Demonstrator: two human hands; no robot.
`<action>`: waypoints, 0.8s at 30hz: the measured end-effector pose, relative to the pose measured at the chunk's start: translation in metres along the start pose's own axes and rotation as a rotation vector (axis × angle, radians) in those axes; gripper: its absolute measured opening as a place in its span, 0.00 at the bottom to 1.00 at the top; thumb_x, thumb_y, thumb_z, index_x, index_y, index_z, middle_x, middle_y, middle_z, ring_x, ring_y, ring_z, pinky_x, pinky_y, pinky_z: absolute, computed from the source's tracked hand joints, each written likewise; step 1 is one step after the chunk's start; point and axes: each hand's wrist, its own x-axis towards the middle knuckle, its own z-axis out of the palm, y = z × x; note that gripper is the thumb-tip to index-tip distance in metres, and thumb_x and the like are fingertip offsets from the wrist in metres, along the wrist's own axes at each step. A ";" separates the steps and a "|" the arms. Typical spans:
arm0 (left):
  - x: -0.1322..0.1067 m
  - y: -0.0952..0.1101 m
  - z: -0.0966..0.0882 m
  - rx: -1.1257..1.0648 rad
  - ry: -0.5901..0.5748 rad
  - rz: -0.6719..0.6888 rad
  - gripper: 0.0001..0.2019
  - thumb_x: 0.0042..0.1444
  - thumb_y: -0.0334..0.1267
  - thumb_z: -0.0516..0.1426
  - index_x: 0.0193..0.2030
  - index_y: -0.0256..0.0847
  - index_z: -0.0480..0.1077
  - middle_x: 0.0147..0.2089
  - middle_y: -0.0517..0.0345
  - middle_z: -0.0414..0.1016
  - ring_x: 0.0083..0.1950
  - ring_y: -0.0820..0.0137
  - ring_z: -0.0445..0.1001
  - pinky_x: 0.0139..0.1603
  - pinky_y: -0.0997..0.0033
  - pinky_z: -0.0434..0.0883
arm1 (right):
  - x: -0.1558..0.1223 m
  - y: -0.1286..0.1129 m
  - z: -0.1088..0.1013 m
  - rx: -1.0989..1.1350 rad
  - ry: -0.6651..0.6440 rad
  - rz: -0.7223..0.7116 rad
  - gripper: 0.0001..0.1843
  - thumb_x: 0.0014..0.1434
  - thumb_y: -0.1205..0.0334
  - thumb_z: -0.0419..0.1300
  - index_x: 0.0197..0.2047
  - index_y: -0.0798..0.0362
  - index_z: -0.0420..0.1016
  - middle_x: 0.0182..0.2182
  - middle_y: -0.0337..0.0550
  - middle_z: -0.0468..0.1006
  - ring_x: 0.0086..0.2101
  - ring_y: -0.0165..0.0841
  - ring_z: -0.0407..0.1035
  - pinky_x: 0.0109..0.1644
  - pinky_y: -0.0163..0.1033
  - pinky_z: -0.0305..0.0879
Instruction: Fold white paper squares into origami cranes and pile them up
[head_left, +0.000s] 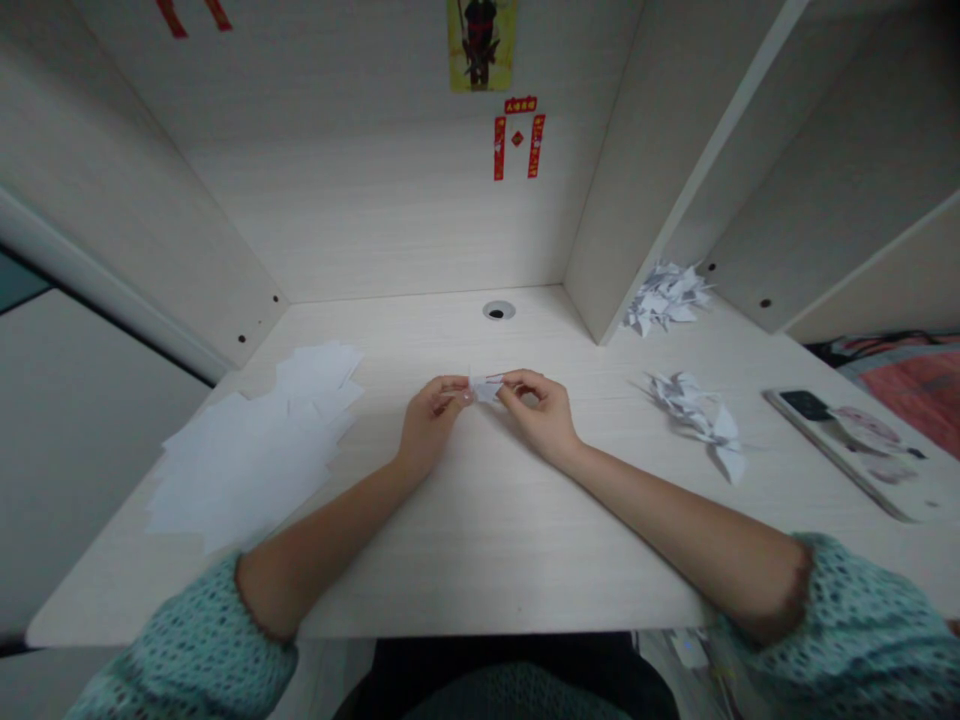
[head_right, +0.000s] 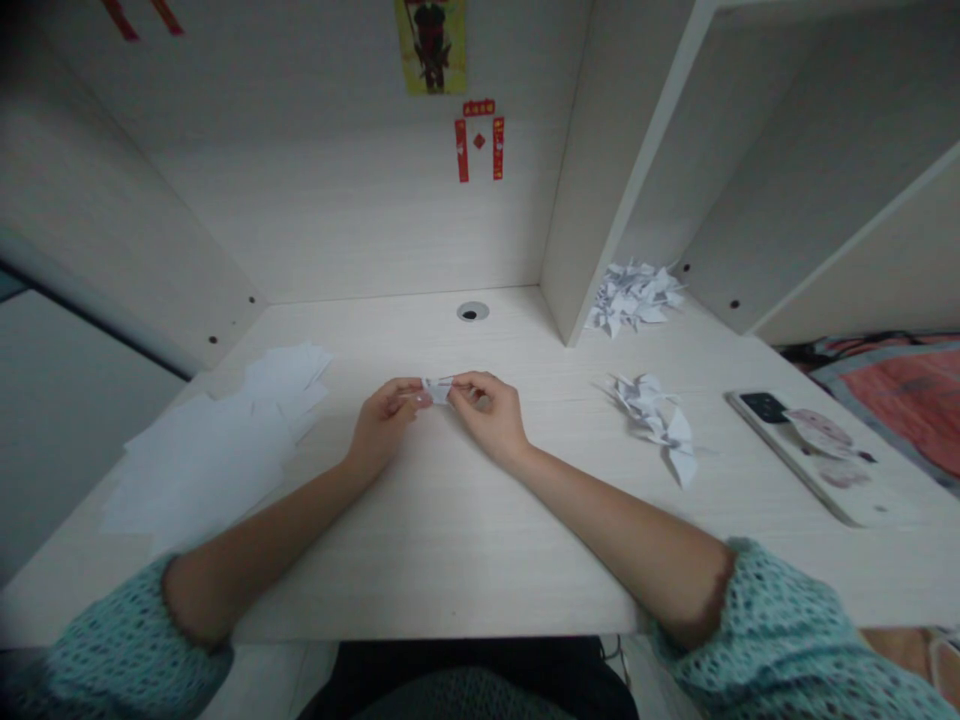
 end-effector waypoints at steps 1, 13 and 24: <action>-0.001 0.002 0.000 0.006 0.009 -0.016 0.14 0.51 0.45 0.59 0.42 0.41 0.71 0.35 0.59 0.77 0.34 0.71 0.73 0.33 0.74 0.65 | 0.000 -0.002 -0.001 -0.041 0.024 -0.034 0.04 0.54 0.62 0.61 0.31 0.51 0.78 0.29 0.42 0.79 0.30 0.33 0.69 0.35 0.39 0.64; -0.008 0.012 0.003 0.157 -0.109 0.091 0.13 0.54 0.48 0.57 0.35 0.40 0.74 0.35 0.58 0.76 0.37 0.69 0.72 0.35 0.73 0.65 | -0.003 -0.010 -0.003 -0.229 -0.063 -0.295 0.04 0.55 0.63 0.61 0.32 0.48 0.78 0.30 0.41 0.80 0.35 0.35 0.69 0.43 0.44 0.65; -0.008 0.007 0.002 0.304 -0.082 0.109 0.15 0.58 0.50 0.52 0.33 0.41 0.71 0.30 0.61 0.73 0.30 0.72 0.69 0.31 0.74 0.62 | 0.002 0.001 -0.001 -0.116 -0.109 0.010 0.10 0.58 0.56 0.57 0.31 0.52 0.72 0.28 0.40 0.75 0.31 0.32 0.68 0.35 0.37 0.61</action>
